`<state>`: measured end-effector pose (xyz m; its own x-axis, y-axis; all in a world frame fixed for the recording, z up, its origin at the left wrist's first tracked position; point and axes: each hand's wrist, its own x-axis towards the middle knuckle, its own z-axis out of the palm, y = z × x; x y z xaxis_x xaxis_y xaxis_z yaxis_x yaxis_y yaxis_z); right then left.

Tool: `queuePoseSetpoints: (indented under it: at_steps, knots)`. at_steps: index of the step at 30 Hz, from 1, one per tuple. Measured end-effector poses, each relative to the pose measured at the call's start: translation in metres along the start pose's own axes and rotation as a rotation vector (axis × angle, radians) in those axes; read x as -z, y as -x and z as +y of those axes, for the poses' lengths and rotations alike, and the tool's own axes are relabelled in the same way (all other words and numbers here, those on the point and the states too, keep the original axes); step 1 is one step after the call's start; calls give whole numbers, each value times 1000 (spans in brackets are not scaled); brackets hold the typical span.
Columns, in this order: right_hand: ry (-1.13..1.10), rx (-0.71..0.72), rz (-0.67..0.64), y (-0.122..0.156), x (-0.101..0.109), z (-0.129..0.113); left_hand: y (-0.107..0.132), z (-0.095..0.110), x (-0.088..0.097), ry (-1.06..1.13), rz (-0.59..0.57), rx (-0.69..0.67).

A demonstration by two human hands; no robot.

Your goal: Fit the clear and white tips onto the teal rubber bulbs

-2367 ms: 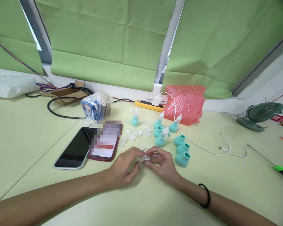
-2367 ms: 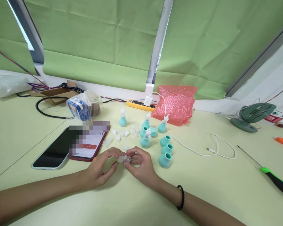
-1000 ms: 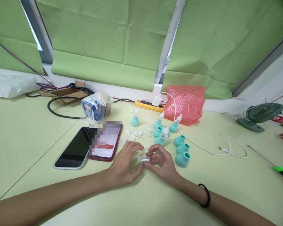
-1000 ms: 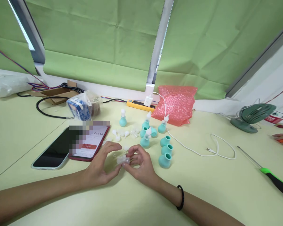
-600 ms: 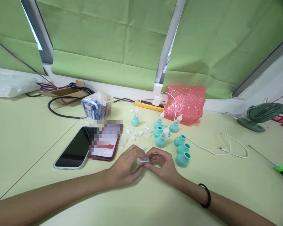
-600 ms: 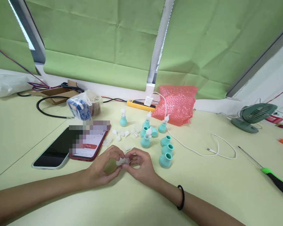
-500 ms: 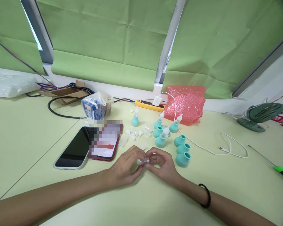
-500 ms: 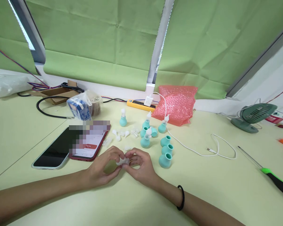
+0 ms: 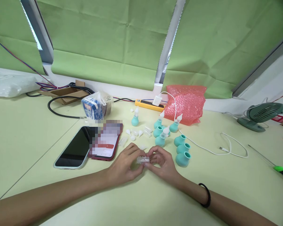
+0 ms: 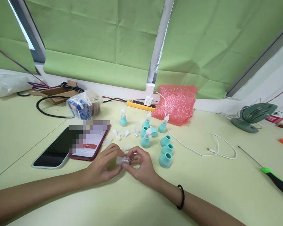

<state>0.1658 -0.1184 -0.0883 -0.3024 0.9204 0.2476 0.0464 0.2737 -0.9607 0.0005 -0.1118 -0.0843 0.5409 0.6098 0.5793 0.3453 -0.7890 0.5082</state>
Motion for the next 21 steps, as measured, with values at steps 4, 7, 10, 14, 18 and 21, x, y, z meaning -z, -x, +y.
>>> queuePoseSetpoints:
  at_steps: [4,7,10,14,18,21]
  knots:
    - [38,-3,1,0,-1,-1,1,-4,-1,36,11,-8]
    - [32,9,11,1,-1,-1,1,-4,-1,30,29,43]
    - [29,29,7,1,0,-2,2,-4,-2,27,47,45]
    - [36,43,-3,1,0,-2,3,-4,-4,33,75,18]
    - [61,67,-16,1,-1,0,3,-4,-4,15,97,-19]
    - [73,99,-8,0,0,1,3,-4,-4,12,94,-17]
